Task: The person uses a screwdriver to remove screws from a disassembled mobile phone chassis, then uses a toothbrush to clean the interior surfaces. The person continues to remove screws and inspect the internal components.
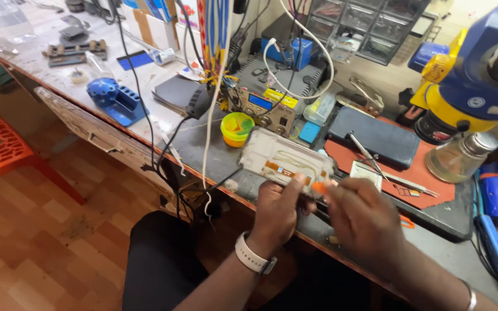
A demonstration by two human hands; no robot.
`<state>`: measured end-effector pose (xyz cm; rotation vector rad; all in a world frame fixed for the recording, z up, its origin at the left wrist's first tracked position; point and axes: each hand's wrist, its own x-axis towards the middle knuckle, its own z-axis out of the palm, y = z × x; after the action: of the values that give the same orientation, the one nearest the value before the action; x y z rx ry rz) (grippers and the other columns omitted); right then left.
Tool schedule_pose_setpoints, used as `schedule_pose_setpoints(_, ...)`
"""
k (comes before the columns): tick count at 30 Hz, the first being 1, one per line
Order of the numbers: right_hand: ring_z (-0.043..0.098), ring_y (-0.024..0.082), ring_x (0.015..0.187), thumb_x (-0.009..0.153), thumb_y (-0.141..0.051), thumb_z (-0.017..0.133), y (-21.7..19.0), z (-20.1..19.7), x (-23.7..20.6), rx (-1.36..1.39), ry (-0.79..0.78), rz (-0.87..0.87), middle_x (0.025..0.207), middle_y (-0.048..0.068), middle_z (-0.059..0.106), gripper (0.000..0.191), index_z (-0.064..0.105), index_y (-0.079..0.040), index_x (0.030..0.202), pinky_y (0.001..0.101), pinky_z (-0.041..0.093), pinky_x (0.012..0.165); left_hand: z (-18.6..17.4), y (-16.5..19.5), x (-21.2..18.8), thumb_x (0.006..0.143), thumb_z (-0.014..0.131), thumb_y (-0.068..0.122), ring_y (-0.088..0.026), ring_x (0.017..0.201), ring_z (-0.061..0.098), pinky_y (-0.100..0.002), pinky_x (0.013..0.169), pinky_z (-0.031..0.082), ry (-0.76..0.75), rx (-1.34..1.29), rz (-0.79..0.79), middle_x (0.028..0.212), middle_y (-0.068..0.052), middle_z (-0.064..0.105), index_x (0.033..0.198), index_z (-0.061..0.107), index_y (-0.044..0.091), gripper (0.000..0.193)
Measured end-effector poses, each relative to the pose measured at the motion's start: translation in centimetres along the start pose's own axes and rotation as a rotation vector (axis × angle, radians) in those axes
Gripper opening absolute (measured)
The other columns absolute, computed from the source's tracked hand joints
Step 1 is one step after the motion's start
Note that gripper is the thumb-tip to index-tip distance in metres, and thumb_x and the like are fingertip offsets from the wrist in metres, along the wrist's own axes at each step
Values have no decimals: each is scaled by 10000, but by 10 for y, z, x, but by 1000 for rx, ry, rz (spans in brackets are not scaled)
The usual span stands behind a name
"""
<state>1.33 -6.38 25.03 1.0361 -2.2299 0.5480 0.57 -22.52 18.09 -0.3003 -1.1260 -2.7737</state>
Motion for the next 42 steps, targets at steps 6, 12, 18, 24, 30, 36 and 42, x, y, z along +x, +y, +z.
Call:
schedule_pose_setpoints(6, 690, 237, 715, 868, -36, 727, 8, 0, 1, 16, 18, -169, 906, 129, 661, 180, 722, 8, 1042, 343, 552, 595, 0, -7, 4, 1090, 526, 249, -105, 621, 629, -244, 556, 493, 6, -70, 34, 847, -74, 728, 1027, 688, -27, 326)
schedule_pose_setpoints(12, 683, 248, 752, 880, -32, 725, 5, -2, 2, 3, 41, -97, 938, 145, 660, 192, 699, 12, 1066, 348, 547, 626, 4, -8, 5, 1047, 534, 256, -105, 590, 622, -246, 505, 462, 91, -64, -9, 828, -63, 728, 1010, 694, 2, 303)
schedule_pose_setpoints(18, 683, 247, 773, 880, -12, 733, 16, -6, 11, -4, 11, -65, 953, 137, 671, 180, 715, 7, 1058, 350, 552, 652, 6, -7, 2, 1079, 525, 278, -90, 577, 588, -230, 506, 432, 105, -26, 7, 793, -54, 707, 982, 696, -15, 353)
schedule_pose_setpoints(24, 679, 264, 822, 875, -37, 755, 18, -11, 8, -40, 69, -202, 944, 130, 661, 177, 693, 15, 1033, 360, 558, 700, 6, -7, 6, 1059, 519, 270, -120, 537, 593, -252, 484, 445, 177, -109, -6, 753, -86, 700, 946, 688, -18, 352)
schedule_pose_setpoints(30, 673, 282, 816, 848, -39, 760, 21, -12, 13, -94, 41, -141, 926, 145, 659, 173, 715, 17, 1006, 367, 556, 693, 5, -1, 7, 1062, 511, 245, -138, 550, 600, -269, 481, 467, 131, -247, -2, 778, -102, 701, 974, 678, -29, 333)
schedule_pose_setpoints(36, 657, 197, 728, 839, -13, 797, 9, -7, 11, 34, 53, -396, 873, 112, 649, 184, 725, -1, 1008, 313, 546, 598, 12, 5, 7, 1028, 477, 189, -166, 642, 658, -290, 594, 543, 240, -347, -82, 841, -125, 704, 1006, 645, -63, 303)
schedule_pose_setpoints(42, 674, 257, 794, 838, 13, 770, 33, -17, 15, -102, 68, -187, 931, 119, 661, 219, 709, 2, 1048, 365, 558, 670, 5, -1, 8, 1059, 508, 241, -156, 532, 602, -286, 465, 479, 147, -227, 15, 791, -128, 705, 987, 669, -54, 343)
